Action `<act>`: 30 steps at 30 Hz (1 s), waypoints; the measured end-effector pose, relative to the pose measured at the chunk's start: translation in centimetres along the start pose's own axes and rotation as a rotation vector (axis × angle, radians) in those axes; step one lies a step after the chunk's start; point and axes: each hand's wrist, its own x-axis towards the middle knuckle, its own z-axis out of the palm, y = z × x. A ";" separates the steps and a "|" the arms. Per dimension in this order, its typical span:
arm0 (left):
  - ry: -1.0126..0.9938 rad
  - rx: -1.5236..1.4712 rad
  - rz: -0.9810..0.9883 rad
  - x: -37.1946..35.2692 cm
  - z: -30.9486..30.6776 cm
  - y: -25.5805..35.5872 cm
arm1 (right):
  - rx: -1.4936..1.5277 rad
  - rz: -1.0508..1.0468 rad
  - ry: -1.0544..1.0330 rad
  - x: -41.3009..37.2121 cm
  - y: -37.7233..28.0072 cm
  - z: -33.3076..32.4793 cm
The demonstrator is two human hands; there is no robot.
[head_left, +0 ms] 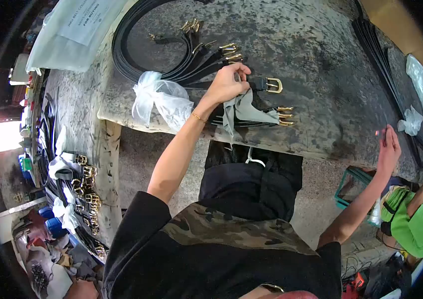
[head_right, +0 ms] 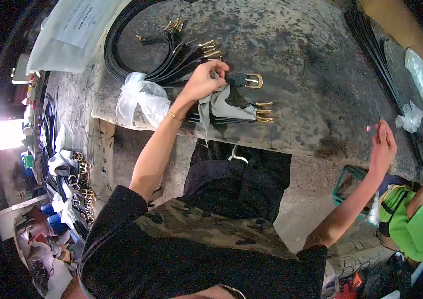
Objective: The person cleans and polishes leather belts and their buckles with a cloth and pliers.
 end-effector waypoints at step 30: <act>0.172 0.024 0.058 -0.4 0.5 -0.2 | 0.175 -0.058 -0.708 -8.9 3.3 31.9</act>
